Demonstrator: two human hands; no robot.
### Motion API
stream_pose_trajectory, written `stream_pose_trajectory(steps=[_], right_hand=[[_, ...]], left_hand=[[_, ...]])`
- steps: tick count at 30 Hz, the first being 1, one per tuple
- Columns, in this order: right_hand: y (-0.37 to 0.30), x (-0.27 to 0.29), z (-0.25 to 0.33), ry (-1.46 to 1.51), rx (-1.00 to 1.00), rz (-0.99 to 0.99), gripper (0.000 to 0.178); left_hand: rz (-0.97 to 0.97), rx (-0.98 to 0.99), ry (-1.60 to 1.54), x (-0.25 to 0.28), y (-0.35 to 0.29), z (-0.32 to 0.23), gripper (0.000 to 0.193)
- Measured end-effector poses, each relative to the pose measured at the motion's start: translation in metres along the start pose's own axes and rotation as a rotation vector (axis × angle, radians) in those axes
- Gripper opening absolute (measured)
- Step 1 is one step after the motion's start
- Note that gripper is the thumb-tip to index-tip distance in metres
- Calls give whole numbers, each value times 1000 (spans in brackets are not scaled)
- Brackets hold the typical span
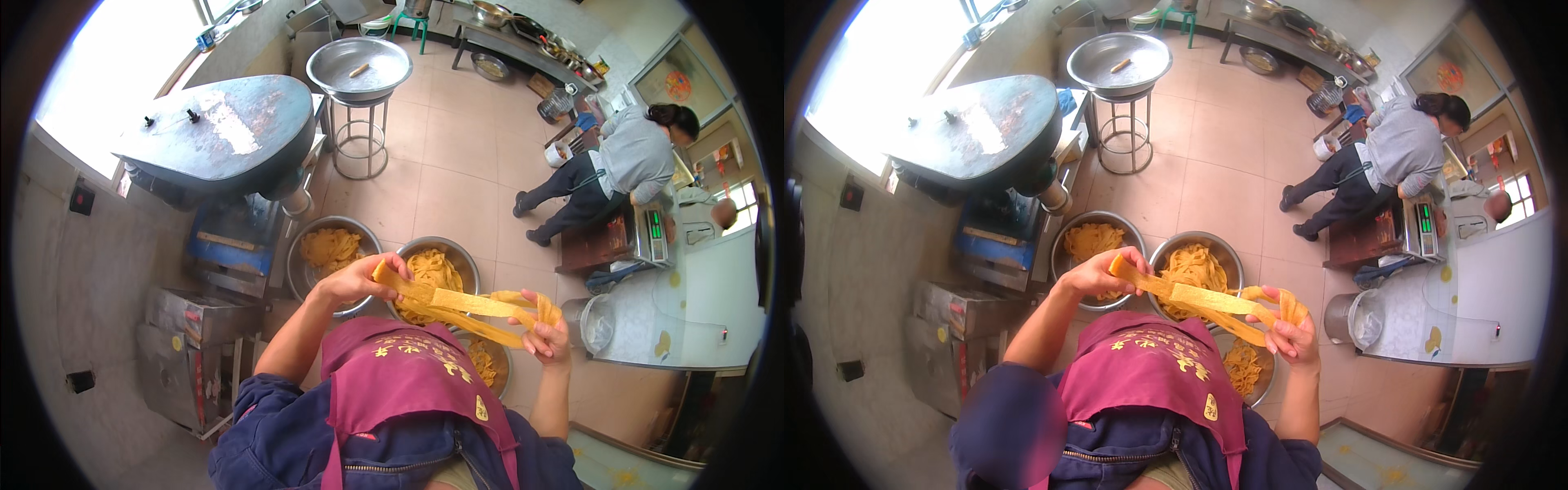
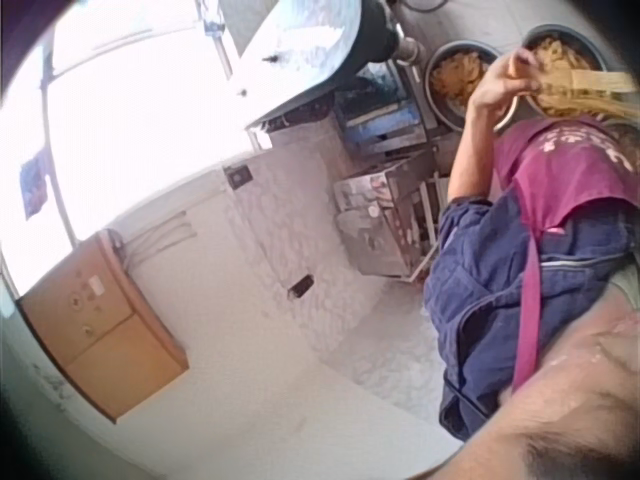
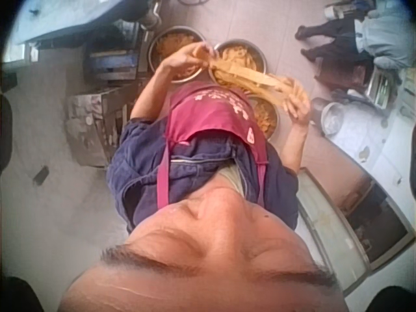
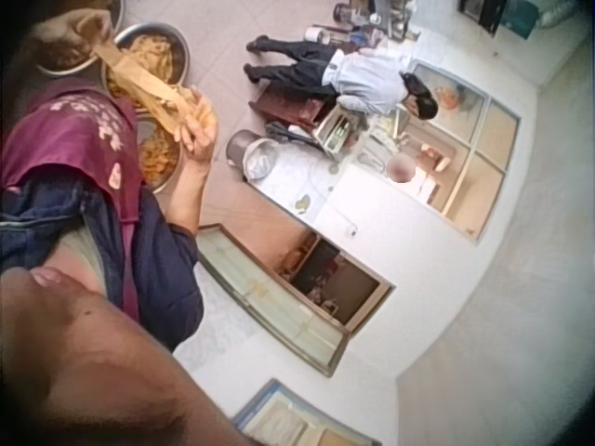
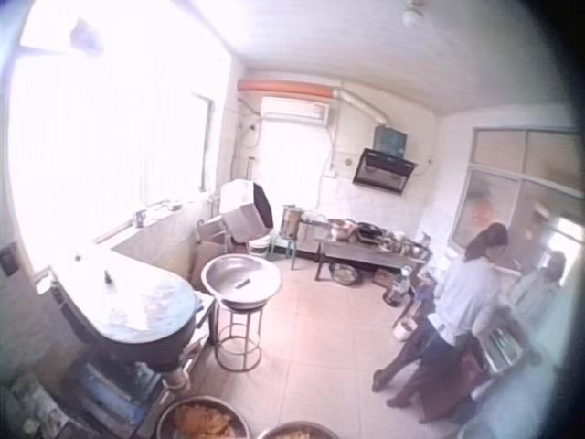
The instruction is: The person repeatedly pulls and stretches long yellow noodle strands by hand, separating them into thinner strands and placing them into metal bowls. Another person works in the background at a separate station.
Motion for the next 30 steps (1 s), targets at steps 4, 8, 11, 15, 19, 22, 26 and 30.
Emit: stream_pose_trajectory(steps=[4,8,11,15,19,22,26,30], right_hand=[[7,18,-15,170,21,134,44],[26,-3,-15,220,103,159,30],[38,-19,-8,233,160,178,26],[48,-24,-5,198,205,103,26],[55,-48,-3,-168,202,1,33],[63,-64,-18,-450,337,17,48],[72,-77,-37,-511,306,-1,54],[71,-67,-33,-554,336,-92,45]], left_hand=[[-3,114,131,-12,8,-10,41],[54,107,-178,-35,26,-12,41],[54,65,-266,-49,40,-17,35],[-36,166,-144,-54,48,-19,23],[-167,236,-5,-63,56,-26,28],[-223,149,76,-73,68,-28,39],[-179,24,175,-84,83,-32,49],[-181,126,-43,-84,80,-24,45]])
Point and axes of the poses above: each hand's wrist, its own y-axis towards the middle knuckle, its own x-axis out of the back of the hand, z = x × y, the point moved 6 cm from there along y, towards the middle knuckle, and after that the axes turned 2 degrees about -x, right-handed, at the moved point
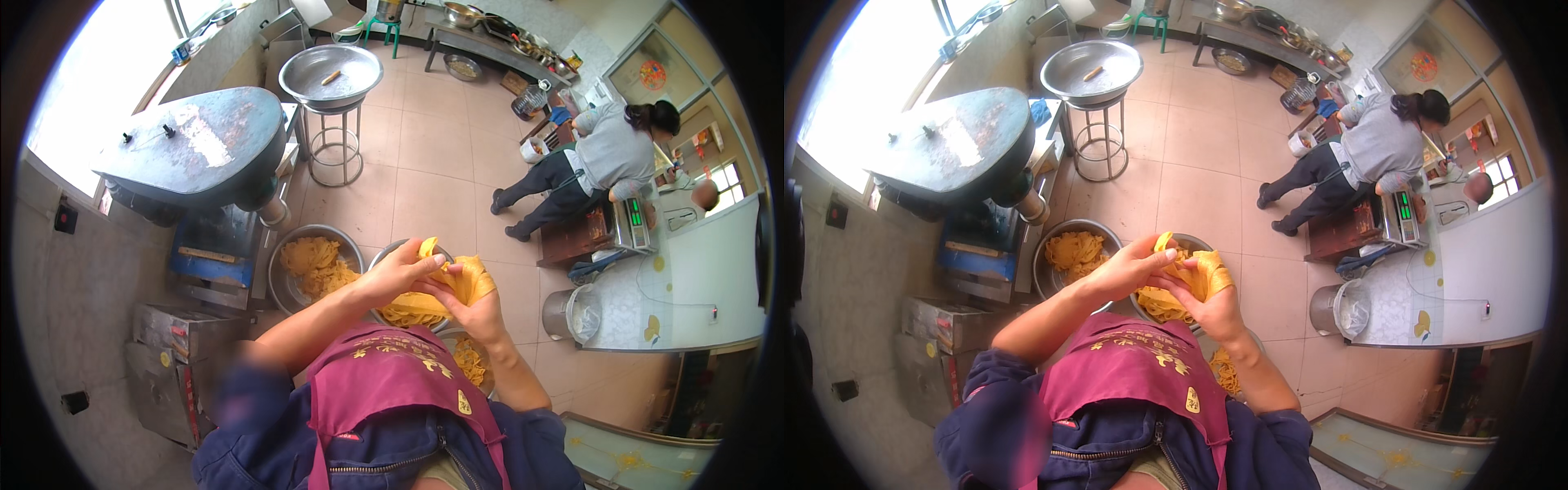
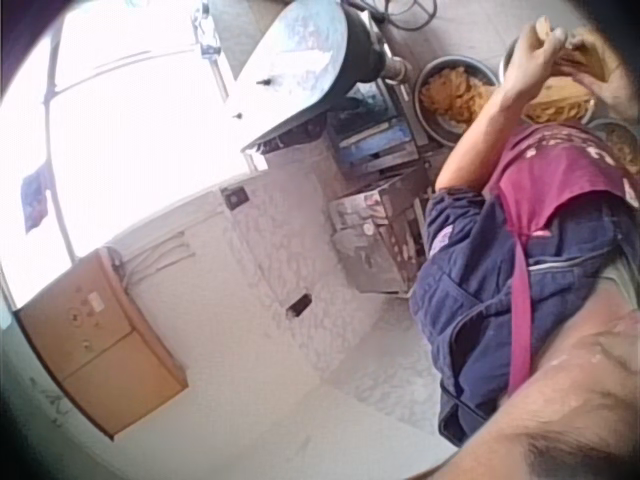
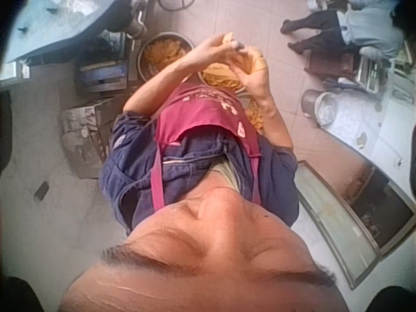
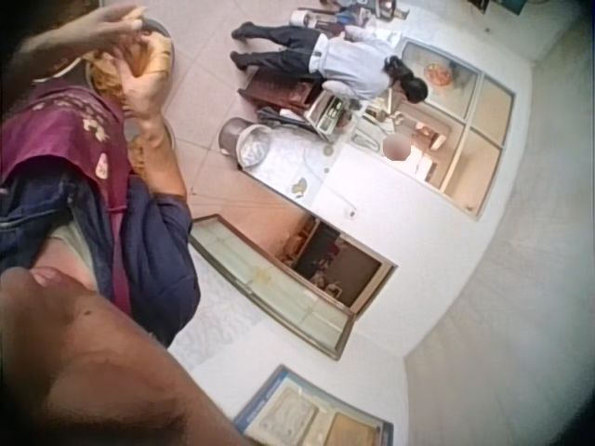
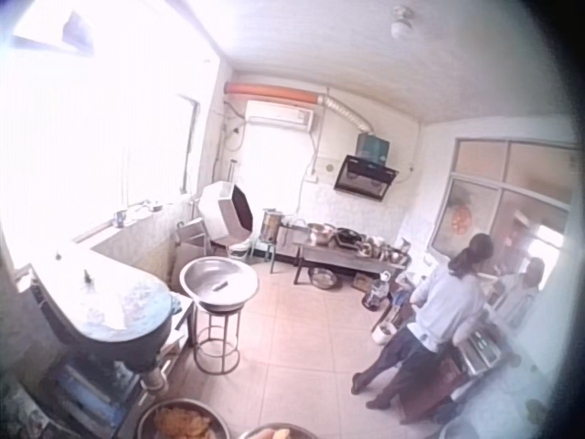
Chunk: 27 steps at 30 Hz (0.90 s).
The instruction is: The person repeatedly pulls and stretches long yellow noodle strands by hand, separating them into thinner strands and placing them into metal bowls. Another person works in the background at a separate station.
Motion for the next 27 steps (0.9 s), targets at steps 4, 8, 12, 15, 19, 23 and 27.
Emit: stream_pose_trajectory(steps=[4,8,12,15,19,23,27], right_hand=[[-6,20,-6,-87,-164,-67,26],[-10,24,-9,-42,-277,-88,19],[-10,28,-16,82,-336,-73,20],[-12,28,-15,87,-328,-57,21],[-13,23,-11,147,-321,-62,23],[-17,18,-2,91,-285,-24,24],[-19,16,-2,44,-265,10,23]], left_hand=[[-31,57,38,5,-4,-1,56],[-159,71,248,11,-6,-5,54],[-363,-227,770,23,-7,-9,51],[-297,-651,1114,-4,-26,-24,39],[-145,-859,1243,-39,-40,-36,40],[-142,-790,1265,-36,-39,-31,31],[-122,-753,1282,-35,-40,-29,20]])
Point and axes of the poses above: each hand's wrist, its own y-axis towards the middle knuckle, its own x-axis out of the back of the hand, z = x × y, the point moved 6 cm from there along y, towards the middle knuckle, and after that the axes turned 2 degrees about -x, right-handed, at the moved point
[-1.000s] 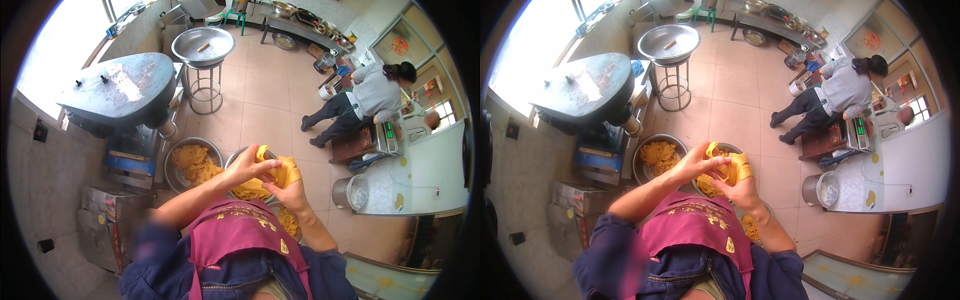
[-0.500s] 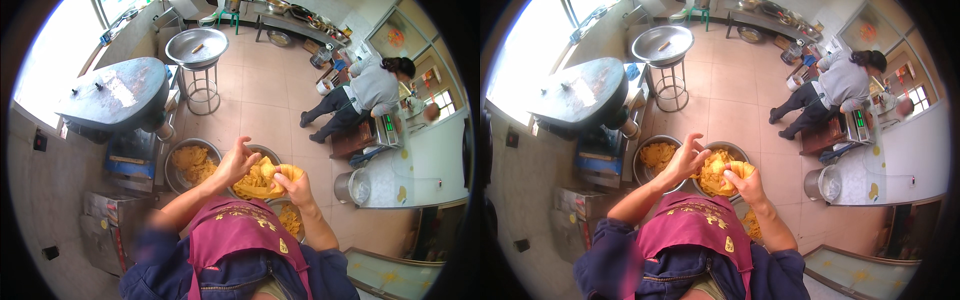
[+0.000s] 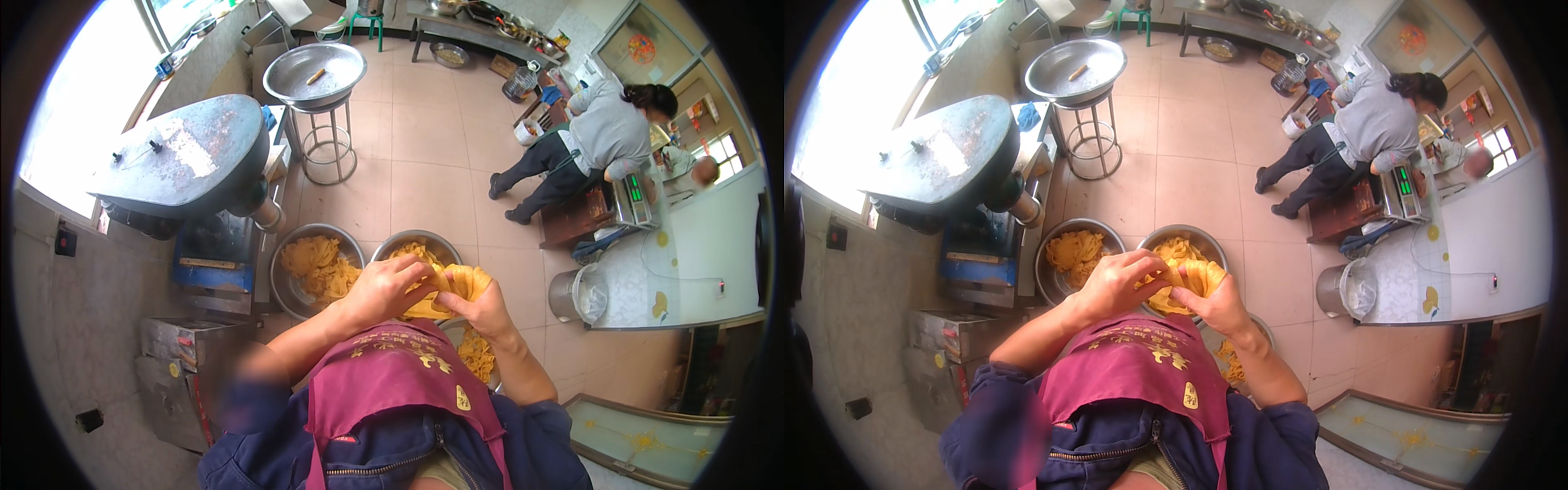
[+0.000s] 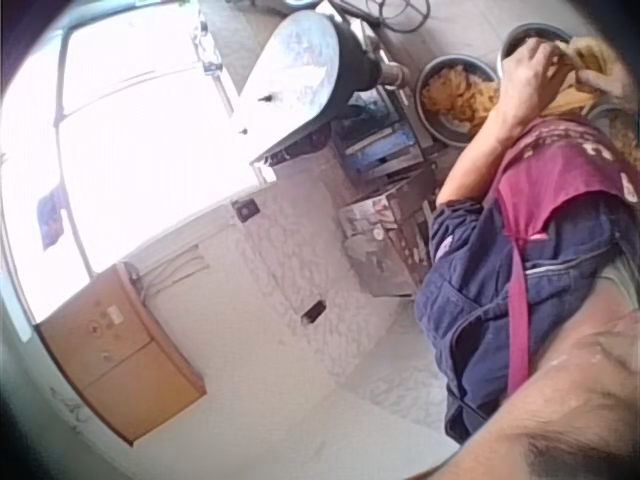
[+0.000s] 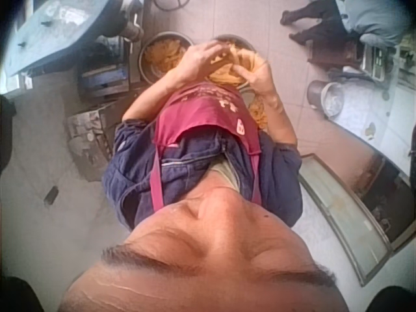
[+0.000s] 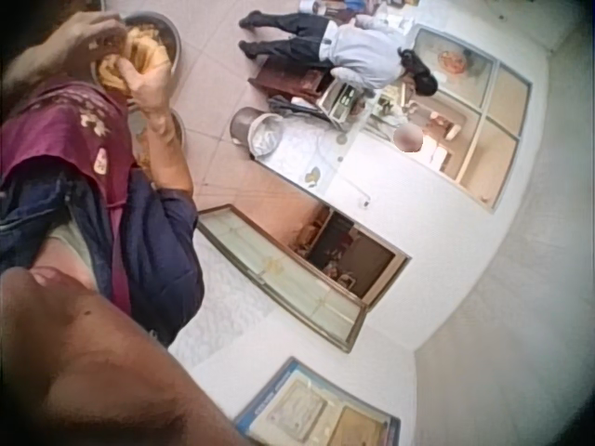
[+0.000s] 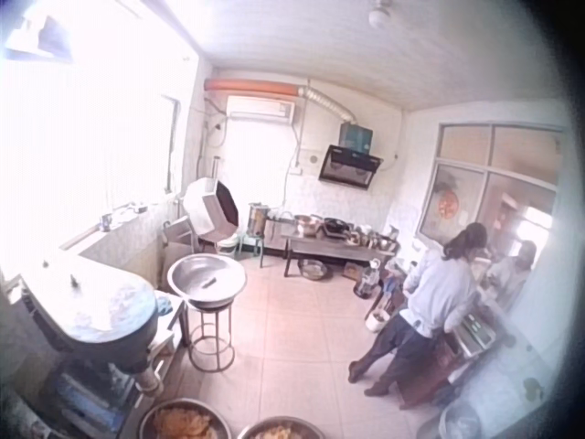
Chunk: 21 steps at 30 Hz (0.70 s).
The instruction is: The person repeatedly pulls and stretches long yellow noodle strands by hand, separating them into thinner strands and placing them into metal bowls. Another person works in the background at a separate station.
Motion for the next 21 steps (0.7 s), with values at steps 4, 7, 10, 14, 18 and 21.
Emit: stream_pose_trajectory(steps=[4,7,10,14,18,21], right_hand=[[0,3,-2,-40,-20,-5,19],[-2,3,0,-95,0,-26,18],[-3,4,-2,-130,17,-35,18],[-5,1,0,-132,9,-36,21],[-6,-1,1,-137,20,-22,21],[-8,0,0,-123,-8,-21,21]], left_hand=[[62,136,-165,-1,-1,3,18],[97,202,-232,-4,-2,6,17],[135,317,-338,-8,-3,11,16],[210,569,-550,-21,-14,29,21],[250,664,-634,-25,-19,33,23],[189,393,-402,-10,-7,9,23]])
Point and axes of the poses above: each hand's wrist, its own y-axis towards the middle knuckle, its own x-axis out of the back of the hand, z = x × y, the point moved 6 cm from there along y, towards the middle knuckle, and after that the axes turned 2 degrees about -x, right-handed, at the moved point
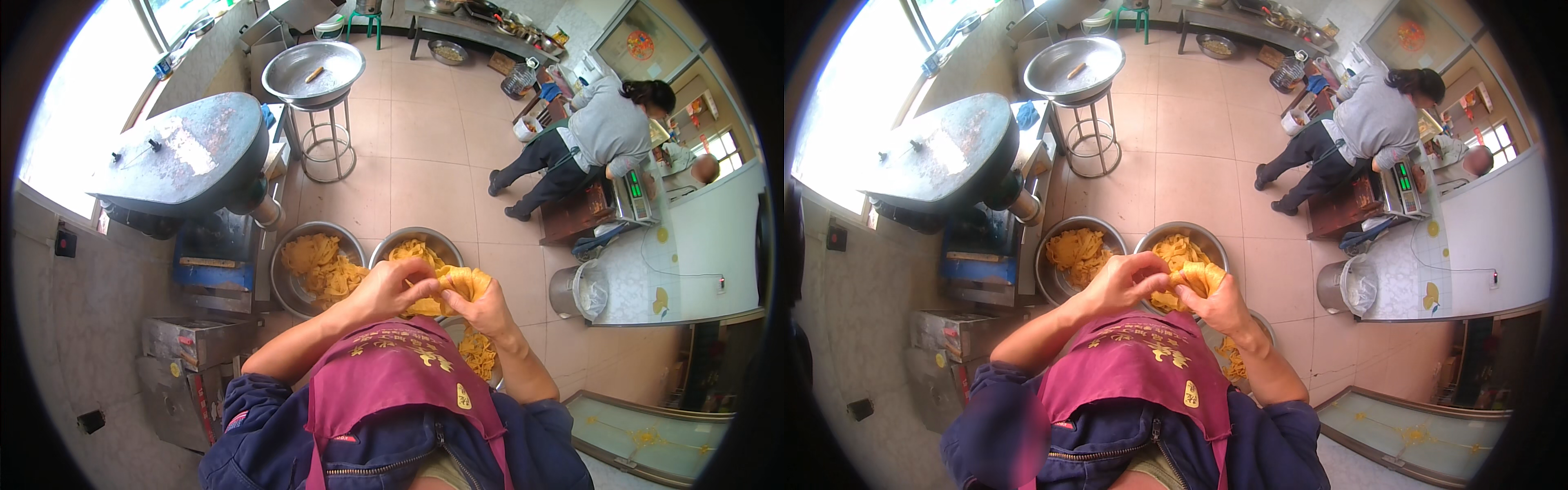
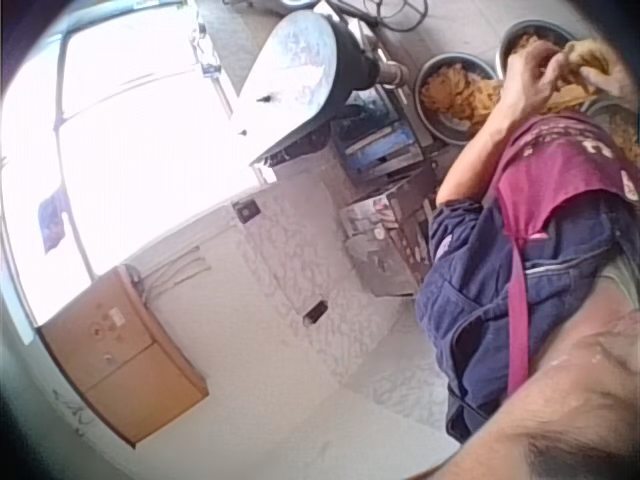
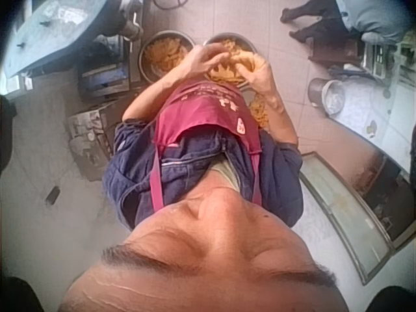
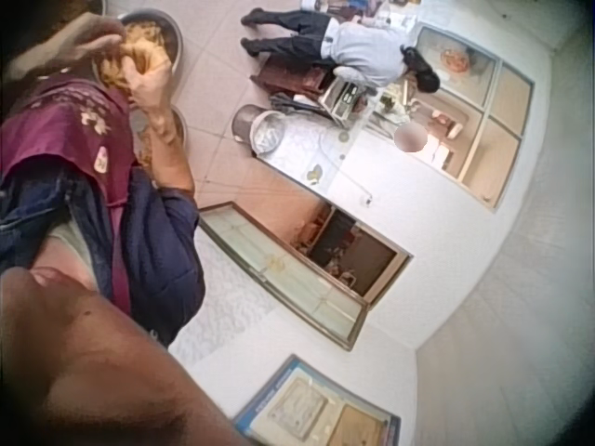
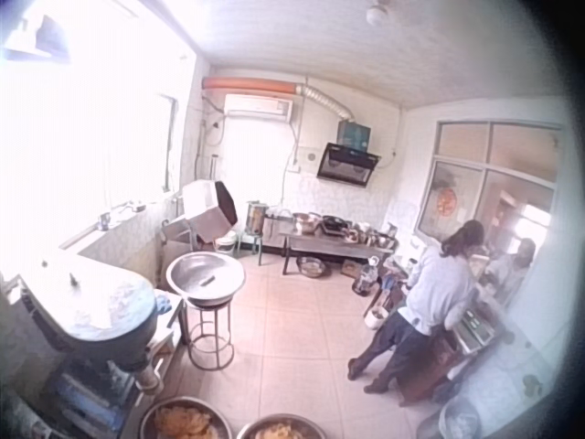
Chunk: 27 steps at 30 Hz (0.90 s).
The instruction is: The person repeatedly pulls and stretches long yellow noodle strands by hand, separating them into thinner strands and placing them into metal bowls. Another person works in the background at a separate station.
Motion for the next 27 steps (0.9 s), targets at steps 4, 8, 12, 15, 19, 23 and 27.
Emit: stream_pose_trajectory(steps=[4,8,12,15,19,23,27], right_hand=[[-2,-3,5,-52,-8,8,21],[-3,-2,0,-32,-30,42,21],[-5,-4,2,41,-17,68,21],[-7,1,-5,115,-89,73,21],[-7,2,-4,186,-86,100,21],[-3,-1,-1,202,-55,91,22],[0,2,-6,197,-73,101,24]], left_hand=[[-43,-25,7,-5,0,7,23],[-71,79,-100,-10,0,19,22],[-143,116,-157,-11,0,33,23],[-113,264,-354,-8,2,41,25],[-2,205,-575,-13,1,53,30],[111,186,-629,-20,-2,41,28],[159,204,-771,-25,0,45,19]])
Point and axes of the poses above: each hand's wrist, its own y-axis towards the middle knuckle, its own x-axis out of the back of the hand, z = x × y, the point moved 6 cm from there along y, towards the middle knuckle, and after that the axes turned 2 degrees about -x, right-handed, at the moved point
